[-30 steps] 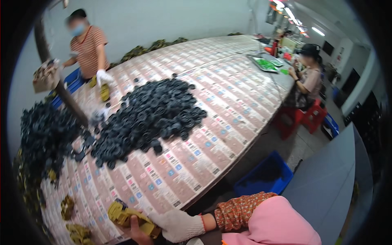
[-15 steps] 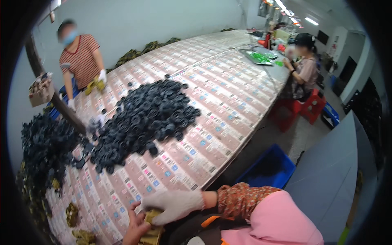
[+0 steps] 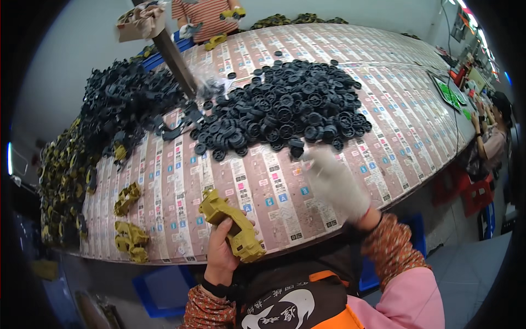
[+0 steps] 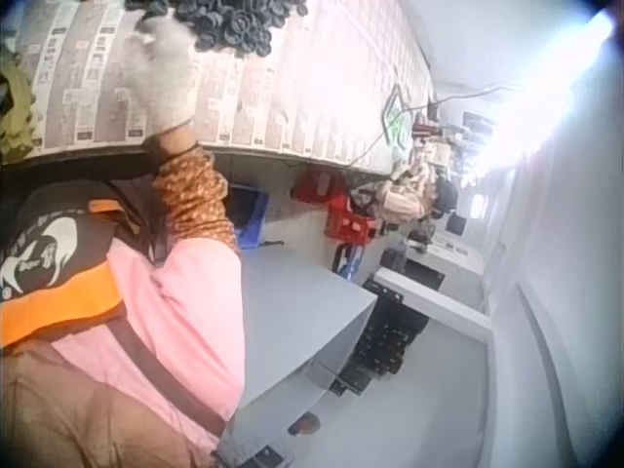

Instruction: The person sits at a table and repeatedly picks up yellow plastic frames and black circular inserts. They press the black inserts into the yellow frames by hand, one at a time, and place the assembled units back on the table. The task involves repetitive manual assembly of small plastic components.

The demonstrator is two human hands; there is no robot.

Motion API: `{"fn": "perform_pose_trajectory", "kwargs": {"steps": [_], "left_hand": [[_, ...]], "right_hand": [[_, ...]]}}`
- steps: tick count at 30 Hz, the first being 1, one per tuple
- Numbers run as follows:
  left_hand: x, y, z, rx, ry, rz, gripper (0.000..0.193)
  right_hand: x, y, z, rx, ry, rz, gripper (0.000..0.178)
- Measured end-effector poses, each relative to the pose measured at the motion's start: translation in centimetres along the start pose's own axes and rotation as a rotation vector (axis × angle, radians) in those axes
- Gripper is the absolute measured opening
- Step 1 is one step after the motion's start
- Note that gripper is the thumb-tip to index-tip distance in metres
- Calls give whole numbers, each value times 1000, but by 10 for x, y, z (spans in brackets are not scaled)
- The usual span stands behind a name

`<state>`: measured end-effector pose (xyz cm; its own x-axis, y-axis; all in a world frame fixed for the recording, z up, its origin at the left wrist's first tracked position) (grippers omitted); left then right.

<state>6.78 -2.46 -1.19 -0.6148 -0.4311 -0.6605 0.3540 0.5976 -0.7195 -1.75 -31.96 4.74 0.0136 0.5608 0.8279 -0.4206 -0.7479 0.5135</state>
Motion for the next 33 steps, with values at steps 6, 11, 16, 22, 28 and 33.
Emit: {"fn": "perform_pose_trajectory", "kwargs": {"steps": [6,11,16,22,28,33], "left_hand": [[7,15,-6,-57,37,46,60],[27,17,-6,-82,85,33,60],[53,-3,13,-18,196,43,41],[59,-30,25,-53,74,86,46],[42,-27,15,-7,85,26,51],[35,-7,10,0,31,27,52]], "right_hand": [[-101,106,72,-120,-479,-733,66],[-81,48,66,-68,-424,-838,82],[-34,-4,29,41,-171,-800,80],[3,-42,15,210,-52,-647,77],[-2,-32,9,168,49,-50,50],[-25,-1,7,33,-68,-51,32]]}}
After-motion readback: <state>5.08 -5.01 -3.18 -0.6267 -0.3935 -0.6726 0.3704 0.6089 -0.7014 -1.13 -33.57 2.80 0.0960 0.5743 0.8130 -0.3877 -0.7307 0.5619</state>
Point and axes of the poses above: each hand's wrist, its own z-axis towards the middle knuckle, its own y-axis out of the back of the hand, x = y × z, the point moved 3 cm from there along z, towards the middle knuckle, and after that the axes turned 5 degrees about x, right-handed, at the moved point
